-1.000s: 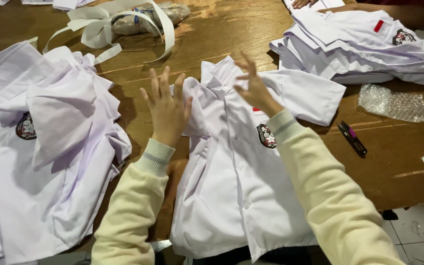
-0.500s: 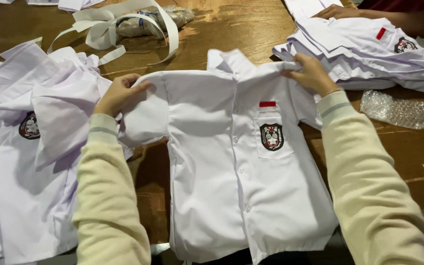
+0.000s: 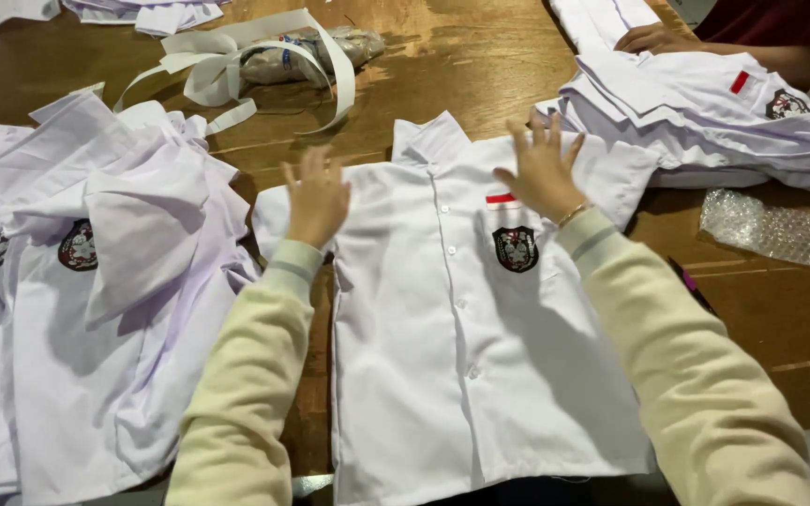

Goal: Smoothing and folding white school shirts on a wooden work table

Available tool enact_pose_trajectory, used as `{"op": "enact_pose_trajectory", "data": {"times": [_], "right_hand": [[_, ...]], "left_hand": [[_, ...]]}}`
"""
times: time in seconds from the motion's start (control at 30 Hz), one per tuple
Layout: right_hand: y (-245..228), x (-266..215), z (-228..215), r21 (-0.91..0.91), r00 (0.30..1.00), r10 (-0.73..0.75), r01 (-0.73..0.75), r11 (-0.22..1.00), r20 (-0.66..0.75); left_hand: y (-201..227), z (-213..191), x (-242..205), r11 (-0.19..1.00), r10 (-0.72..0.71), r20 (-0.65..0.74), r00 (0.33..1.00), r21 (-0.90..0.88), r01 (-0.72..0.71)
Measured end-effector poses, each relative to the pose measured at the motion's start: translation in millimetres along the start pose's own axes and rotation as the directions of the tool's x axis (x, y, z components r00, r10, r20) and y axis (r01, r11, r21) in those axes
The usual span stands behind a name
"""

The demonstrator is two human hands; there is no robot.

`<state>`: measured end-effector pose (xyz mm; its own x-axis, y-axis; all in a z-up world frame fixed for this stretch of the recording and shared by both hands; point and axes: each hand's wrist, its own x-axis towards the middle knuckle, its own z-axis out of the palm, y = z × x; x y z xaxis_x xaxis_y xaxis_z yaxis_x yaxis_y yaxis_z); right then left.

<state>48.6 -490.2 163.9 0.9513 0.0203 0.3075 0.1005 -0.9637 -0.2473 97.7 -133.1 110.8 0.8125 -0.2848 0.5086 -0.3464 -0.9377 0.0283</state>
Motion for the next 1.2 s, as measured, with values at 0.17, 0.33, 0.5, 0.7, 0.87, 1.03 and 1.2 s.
{"op": "enact_pose_trajectory", "data": {"times": [0.17,0.33,0.5,0.7,0.87,1.03,1.2], "right_hand": [[-31,-59,62,-0.009,0.942,-0.168,0.178,0.984,0.292],[-39,-98,75,-0.027,0.884,-0.237,0.270,0.962,0.403],[-28,-121,64,0.031,0.893,-0.320,0.328,0.944,0.317],[-26,-170,67,-0.095,0.865,-0.346,0.403,0.910,0.362],[-20,-168,68,-0.023,0.825,-0.342,0.394,0.919,0.451],[6,-170,19,0.229,0.863,-0.275,0.192,0.954,0.423],[89,-182,20,-0.297,0.912,0.316,-0.235,0.926,0.263]], "left_hand": [[54,64,-12,0.952,0.218,0.090,0.972,-0.239,-0.192],[69,67,-3,0.972,0.126,0.437,0.891,-0.233,-0.024],[73,130,34,0.994,0.097,0.152,0.984,-0.064,-0.088],[100,144,55,0.968,0.142,0.234,0.962,-0.238,-0.085],[120,130,64,0.975,-0.002,0.326,0.945,-0.210,0.074],[149,140,84,0.998,0.059,-0.042,0.997,0.037,-0.058],[200,142,91,0.869,0.437,-0.136,0.889,-0.191,-0.456]]}}
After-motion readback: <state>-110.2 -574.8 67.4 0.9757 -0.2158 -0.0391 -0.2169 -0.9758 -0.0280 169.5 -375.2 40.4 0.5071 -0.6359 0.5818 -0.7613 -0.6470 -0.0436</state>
